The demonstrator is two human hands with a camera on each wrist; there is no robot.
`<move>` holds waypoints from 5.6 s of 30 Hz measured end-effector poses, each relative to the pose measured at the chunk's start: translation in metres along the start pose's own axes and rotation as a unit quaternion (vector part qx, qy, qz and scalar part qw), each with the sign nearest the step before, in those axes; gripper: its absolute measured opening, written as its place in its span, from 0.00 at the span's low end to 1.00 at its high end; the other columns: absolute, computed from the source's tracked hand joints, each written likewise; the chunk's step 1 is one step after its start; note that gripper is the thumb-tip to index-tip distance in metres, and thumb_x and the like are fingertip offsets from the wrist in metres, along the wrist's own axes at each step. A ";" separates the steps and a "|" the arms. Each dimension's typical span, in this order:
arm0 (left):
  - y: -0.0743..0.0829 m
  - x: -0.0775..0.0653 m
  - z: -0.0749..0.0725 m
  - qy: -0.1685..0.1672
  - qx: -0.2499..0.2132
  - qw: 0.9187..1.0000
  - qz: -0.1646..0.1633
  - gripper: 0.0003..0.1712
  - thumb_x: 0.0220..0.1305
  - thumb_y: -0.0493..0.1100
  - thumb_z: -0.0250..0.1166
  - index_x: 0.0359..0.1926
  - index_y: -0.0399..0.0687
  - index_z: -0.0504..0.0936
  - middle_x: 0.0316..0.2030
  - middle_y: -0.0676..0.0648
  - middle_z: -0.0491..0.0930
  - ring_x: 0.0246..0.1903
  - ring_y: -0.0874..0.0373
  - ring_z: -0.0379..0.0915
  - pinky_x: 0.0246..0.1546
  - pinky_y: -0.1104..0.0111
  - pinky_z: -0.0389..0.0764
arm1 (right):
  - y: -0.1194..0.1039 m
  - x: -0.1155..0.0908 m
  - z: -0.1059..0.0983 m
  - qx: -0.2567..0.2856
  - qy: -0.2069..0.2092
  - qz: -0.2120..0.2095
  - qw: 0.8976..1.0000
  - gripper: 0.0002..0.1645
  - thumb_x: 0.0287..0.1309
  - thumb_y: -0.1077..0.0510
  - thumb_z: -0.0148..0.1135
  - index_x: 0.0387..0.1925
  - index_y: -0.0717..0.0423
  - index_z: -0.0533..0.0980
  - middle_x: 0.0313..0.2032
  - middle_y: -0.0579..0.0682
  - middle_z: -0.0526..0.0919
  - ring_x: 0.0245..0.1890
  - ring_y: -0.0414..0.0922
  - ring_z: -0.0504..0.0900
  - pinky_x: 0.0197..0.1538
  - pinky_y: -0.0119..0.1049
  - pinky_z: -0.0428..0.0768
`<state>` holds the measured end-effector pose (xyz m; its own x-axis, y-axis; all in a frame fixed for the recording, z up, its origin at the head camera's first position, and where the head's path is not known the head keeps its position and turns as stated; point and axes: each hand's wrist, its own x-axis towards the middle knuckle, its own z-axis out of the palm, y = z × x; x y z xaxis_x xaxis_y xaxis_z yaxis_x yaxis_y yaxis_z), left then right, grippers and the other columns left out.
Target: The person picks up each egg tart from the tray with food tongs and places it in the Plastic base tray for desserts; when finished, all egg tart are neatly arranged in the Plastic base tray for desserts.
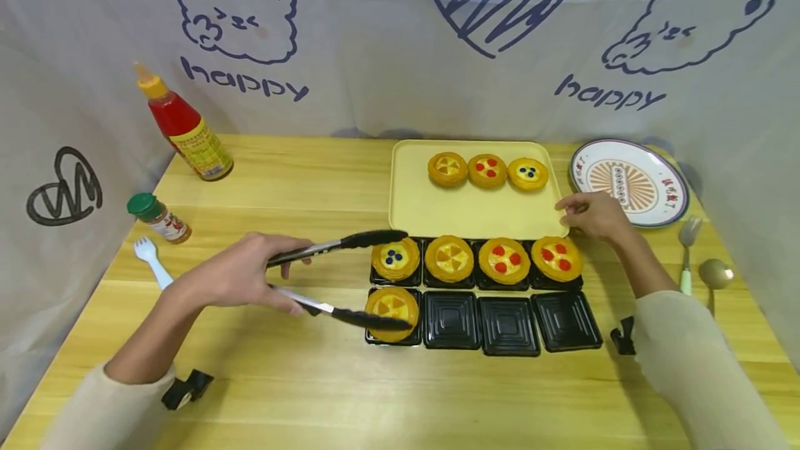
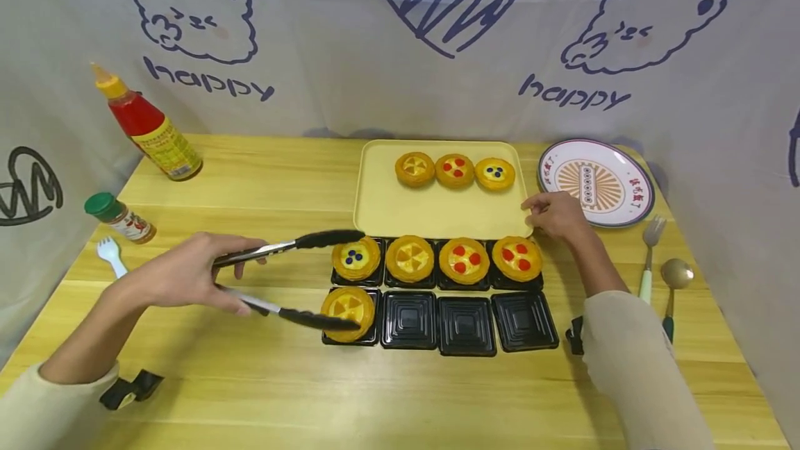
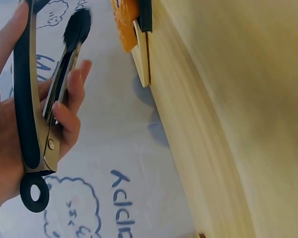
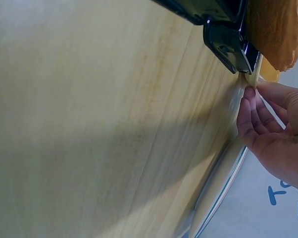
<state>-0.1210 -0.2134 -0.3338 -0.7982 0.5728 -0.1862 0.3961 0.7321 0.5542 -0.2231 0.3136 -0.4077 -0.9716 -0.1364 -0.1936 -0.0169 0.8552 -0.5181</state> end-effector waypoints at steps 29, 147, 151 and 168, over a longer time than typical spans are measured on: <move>0.019 0.181 0.008 0.105 0.145 0.977 -0.113 0.31 0.52 0.63 0.69 0.39 0.39 0.78 0.21 0.49 0.65 0.21 0.58 0.60 0.21 0.69 0.60 | -0.004 0.000 -0.001 -0.010 -0.002 0.002 1.000 0.18 0.56 0.61 0.62 0.47 0.69 0.78 0.34 0.60 0.80 0.30 0.44 0.74 0.30 0.32 0.71; 0.059 0.231 0.021 0.054 0.214 0.974 -0.059 0.28 0.57 0.62 0.65 0.45 0.43 0.76 0.22 0.51 0.65 0.22 0.60 0.59 0.20 0.71 0.59 | -0.003 -0.001 0.005 0.005 0.011 0.000 1.000 0.17 0.57 0.63 0.60 0.46 0.69 0.78 0.34 0.62 0.80 0.26 0.42 0.72 0.25 0.30 0.68; 0.060 0.216 0.014 0.064 0.215 0.973 -0.047 0.31 0.57 0.62 0.65 0.49 0.42 0.76 0.26 0.49 0.72 0.22 0.59 0.64 0.22 0.70 0.63 | -0.003 -0.001 0.006 0.003 0.007 0.000 1.000 0.16 0.57 0.63 0.60 0.46 0.69 0.78 0.34 0.61 0.80 0.27 0.42 0.72 0.26 0.30 0.68; 0.069 0.110 0.019 0.109 0.156 0.980 0.066 0.33 0.50 0.59 0.71 0.51 0.41 0.79 0.41 0.44 0.85 0.33 0.53 0.81 0.35 0.63 0.81 | -0.001 0.000 0.003 -0.008 -0.002 0.000 1.000 0.18 0.58 0.61 0.60 0.48 0.68 0.78 0.37 0.62 0.80 0.34 0.51 0.76 0.30 0.32 0.71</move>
<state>-0.1734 -0.0929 -0.3316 -0.7948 0.6032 0.0664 0.5950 0.7531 0.2807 -0.2222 0.3115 -0.4092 -0.9705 -0.1390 -0.1971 -0.0209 0.8626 -0.5054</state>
